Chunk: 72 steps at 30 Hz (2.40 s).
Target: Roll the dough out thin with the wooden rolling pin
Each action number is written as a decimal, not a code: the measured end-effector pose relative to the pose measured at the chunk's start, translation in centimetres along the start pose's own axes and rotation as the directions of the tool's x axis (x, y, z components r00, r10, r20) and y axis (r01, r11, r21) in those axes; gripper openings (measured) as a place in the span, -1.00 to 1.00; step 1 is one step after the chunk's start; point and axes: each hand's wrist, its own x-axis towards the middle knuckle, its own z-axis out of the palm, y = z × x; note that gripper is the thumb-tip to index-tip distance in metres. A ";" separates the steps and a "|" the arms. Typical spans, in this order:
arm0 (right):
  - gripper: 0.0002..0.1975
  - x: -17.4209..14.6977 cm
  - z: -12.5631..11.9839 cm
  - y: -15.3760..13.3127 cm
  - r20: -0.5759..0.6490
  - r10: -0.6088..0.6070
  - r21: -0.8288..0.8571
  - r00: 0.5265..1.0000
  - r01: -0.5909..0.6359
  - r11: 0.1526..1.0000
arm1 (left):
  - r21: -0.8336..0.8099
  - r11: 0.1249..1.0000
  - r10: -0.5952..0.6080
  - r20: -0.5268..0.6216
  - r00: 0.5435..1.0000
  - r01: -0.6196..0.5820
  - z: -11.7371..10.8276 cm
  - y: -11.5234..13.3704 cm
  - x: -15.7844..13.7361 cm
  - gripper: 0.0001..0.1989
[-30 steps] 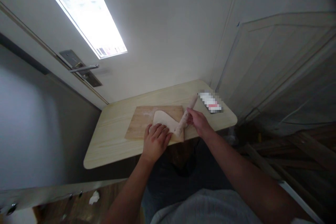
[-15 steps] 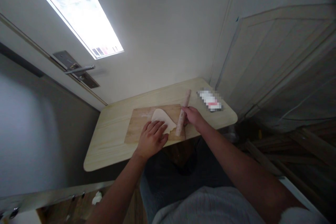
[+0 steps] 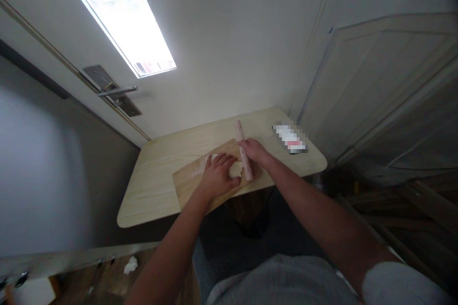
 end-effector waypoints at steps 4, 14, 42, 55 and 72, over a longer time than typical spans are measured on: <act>-0.70 -0.4 0.2 0.2 -0.020 -0.016 -0.055 1.000 0.014 0.998 | -0.010 1.000 0.018 0.053 0.998 -0.018 -1.1 -1.2 -1.1 -0.35; -0.72 -2.2 -0.6 0.9 -0.056 0.021 -0.068 0.998 -0.025 0.997 | -0.025 0.934 -0.354 -0.196 0.914 0.356 1.2 -1.3 -5.6 -0.41; -0.73 -7.8 -1.9 0.7 0.360 -0.279 -0.385 0.890 0.414 0.825 | -0.222 0.914 -0.388 -0.228 0.893 0.340 1.5 -2.7 -5.3 -0.36; -0.66 -8.3 -1.5 1.0 0.299 -0.422 -0.404 0.856 0.514 0.756 | -0.198 0.967 -0.221 -0.340 0.914 0.161 -0.9 -2.6 0.1 -0.77; -0.58 -5.2 4.6 -3.0 0.017 -0.448 -0.651 0.894 0.351 0.673 | -0.280 0.948 -0.235 -0.288 0.928 0.153 -1.3 -7.3 -5.0 -0.78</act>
